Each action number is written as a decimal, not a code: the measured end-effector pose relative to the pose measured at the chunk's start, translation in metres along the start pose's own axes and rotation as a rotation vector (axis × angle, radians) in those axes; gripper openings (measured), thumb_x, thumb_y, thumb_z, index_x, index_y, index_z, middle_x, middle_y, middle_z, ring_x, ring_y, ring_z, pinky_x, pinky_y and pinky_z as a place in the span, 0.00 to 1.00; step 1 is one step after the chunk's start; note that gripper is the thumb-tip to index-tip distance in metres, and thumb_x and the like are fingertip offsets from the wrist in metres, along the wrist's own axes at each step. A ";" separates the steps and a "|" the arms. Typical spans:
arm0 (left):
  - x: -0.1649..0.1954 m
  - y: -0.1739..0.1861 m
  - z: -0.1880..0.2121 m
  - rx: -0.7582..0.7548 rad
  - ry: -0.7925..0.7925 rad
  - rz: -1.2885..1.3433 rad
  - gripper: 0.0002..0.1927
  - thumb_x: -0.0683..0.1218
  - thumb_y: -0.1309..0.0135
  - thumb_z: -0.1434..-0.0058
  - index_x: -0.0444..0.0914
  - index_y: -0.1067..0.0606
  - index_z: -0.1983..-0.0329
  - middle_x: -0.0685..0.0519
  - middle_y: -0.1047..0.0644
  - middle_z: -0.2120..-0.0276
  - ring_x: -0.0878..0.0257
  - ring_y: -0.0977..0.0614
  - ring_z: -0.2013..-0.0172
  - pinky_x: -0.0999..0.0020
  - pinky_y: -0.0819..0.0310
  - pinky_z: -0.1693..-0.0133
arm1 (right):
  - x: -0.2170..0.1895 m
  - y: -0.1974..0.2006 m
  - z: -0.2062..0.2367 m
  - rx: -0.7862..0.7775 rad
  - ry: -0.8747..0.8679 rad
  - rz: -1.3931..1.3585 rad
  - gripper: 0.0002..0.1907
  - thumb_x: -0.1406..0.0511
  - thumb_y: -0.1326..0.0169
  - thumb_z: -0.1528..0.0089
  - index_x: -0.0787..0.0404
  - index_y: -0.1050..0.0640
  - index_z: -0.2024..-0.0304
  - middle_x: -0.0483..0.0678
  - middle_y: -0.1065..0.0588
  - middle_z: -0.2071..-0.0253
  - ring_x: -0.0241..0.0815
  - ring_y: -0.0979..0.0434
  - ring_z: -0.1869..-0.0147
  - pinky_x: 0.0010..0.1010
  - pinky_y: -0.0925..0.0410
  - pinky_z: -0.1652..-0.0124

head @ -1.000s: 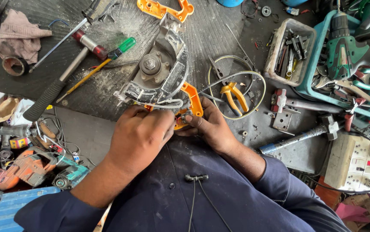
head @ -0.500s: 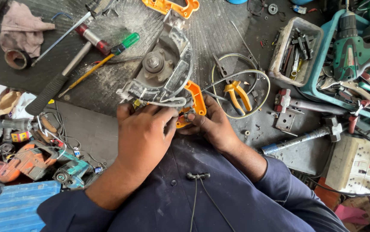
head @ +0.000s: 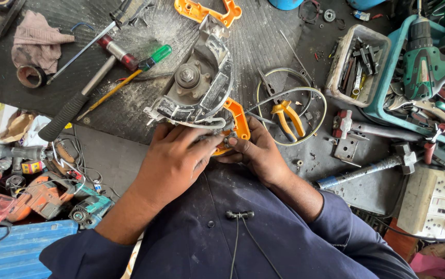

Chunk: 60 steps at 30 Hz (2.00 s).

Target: The person wipes a rag over their hands and the orange circular saw housing, then uses a screwdriver to work on the saw's switch and wiring area. They handle small components and wires, fit a part onto the saw, and press the orange handle pieces together to reassemble the tool on the workbench.

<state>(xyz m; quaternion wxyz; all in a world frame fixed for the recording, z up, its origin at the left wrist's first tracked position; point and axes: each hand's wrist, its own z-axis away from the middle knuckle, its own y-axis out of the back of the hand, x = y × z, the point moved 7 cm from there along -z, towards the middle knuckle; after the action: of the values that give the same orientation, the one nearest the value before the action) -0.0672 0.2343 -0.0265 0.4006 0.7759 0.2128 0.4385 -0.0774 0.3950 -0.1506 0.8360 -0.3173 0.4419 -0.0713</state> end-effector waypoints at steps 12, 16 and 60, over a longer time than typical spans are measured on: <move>0.009 -0.019 0.009 0.040 0.169 -0.210 0.19 0.45 0.39 0.46 0.41 0.21 0.50 0.55 0.25 0.48 0.56 0.24 0.45 0.46 0.49 0.42 | -0.001 0.003 0.000 0.039 0.053 0.054 0.24 0.70 0.46 0.33 0.66 0.36 0.37 0.57 0.26 0.43 0.49 0.21 0.42 0.41 0.22 0.50; 0.016 -0.022 0.013 0.094 0.183 -0.370 0.17 0.45 0.38 0.43 0.42 0.20 0.50 0.56 0.25 0.44 0.58 0.25 0.45 0.47 0.49 0.40 | -0.001 0.000 0.002 0.039 0.086 0.043 0.24 0.70 0.46 0.33 0.66 0.37 0.37 0.54 0.26 0.42 0.46 0.21 0.41 0.39 0.21 0.49; -0.093 0.001 0.118 0.675 0.671 0.878 0.09 0.36 0.52 0.26 0.31 0.25 0.46 0.53 0.23 0.49 0.76 0.27 0.59 0.81 0.32 0.57 | -0.143 -0.075 -0.144 0.105 1.111 1.829 0.23 0.63 0.40 0.39 0.61 0.23 0.42 0.54 0.26 0.43 0.58 0.30 0.36 0.52 0.42 0.37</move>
<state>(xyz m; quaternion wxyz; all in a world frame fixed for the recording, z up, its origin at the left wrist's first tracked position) -0.0162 0.1188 -0.1080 -0.1701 0.6948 0.1154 0.6892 -0.2636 0.3257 -0.0659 0.2662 0.2476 0.8269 0.4290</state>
